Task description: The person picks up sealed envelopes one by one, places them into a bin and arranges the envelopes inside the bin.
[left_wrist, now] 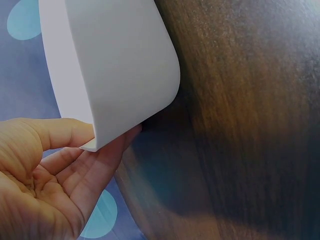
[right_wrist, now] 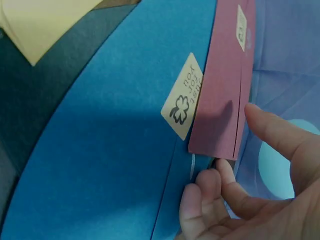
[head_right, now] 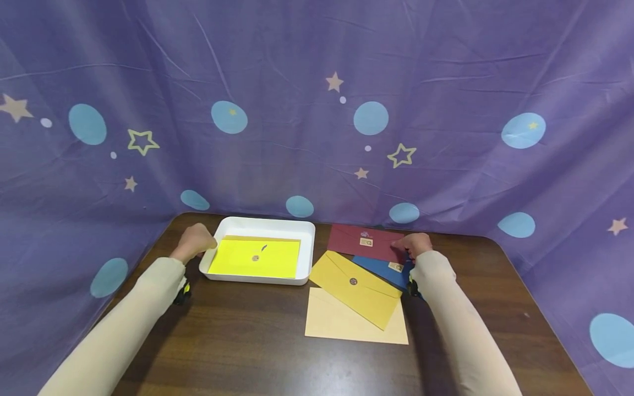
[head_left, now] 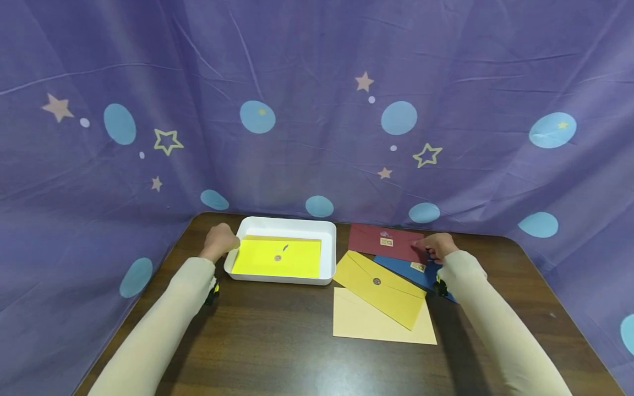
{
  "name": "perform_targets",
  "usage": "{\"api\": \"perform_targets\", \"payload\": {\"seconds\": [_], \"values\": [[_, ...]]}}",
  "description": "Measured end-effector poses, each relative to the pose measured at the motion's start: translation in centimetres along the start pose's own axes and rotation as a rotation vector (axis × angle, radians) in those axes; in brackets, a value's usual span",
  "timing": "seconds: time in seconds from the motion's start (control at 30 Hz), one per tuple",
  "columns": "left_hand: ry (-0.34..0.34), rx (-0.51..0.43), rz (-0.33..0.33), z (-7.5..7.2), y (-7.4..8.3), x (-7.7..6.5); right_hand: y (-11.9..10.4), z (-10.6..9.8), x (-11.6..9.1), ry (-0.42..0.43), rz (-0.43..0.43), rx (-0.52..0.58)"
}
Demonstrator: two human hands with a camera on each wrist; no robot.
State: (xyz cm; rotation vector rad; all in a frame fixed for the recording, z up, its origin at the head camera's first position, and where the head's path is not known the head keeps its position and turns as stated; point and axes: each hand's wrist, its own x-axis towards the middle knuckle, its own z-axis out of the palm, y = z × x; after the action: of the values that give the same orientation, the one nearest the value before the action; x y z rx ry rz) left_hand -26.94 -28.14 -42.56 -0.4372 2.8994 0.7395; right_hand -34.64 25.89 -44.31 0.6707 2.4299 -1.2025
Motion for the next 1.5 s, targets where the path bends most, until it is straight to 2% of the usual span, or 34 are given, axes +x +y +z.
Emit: {"api": "perform_targets", "payload": {"seconds": [0.23,0.47,0.6,0.8,1.03,1.5], "values": [[0.003,-0.007,0.012,0.2,-0.1,0.3,-0.4,0.5,-0.1,0.066,-0.036,-0.213],[0.002,-0.018,0.012,0.1,-0.2,0.2,-0.8,0.7,-0.2,0.064,-0.005,-0.249],[0.004,-0.018,0.01,0.0,-0.2,0.1,-0.6,0.7,0.1,0.052,-0.014,-0.221],[0.001,-0.011,0.009,0.0,-0.2,0.0,-0.1,0.7,0.3,0.044,-0.025,-0.122],[0.001,-0.004,-0.002,0.0,0.0,0.0,0.1,0.9,0.4,0.086,-0.013,-0.117],[0.001,-0.021,0.014,0.1,-0.4,0.3,1.4,0.2,0.9,-0.017,-0.048,0.113]]}}
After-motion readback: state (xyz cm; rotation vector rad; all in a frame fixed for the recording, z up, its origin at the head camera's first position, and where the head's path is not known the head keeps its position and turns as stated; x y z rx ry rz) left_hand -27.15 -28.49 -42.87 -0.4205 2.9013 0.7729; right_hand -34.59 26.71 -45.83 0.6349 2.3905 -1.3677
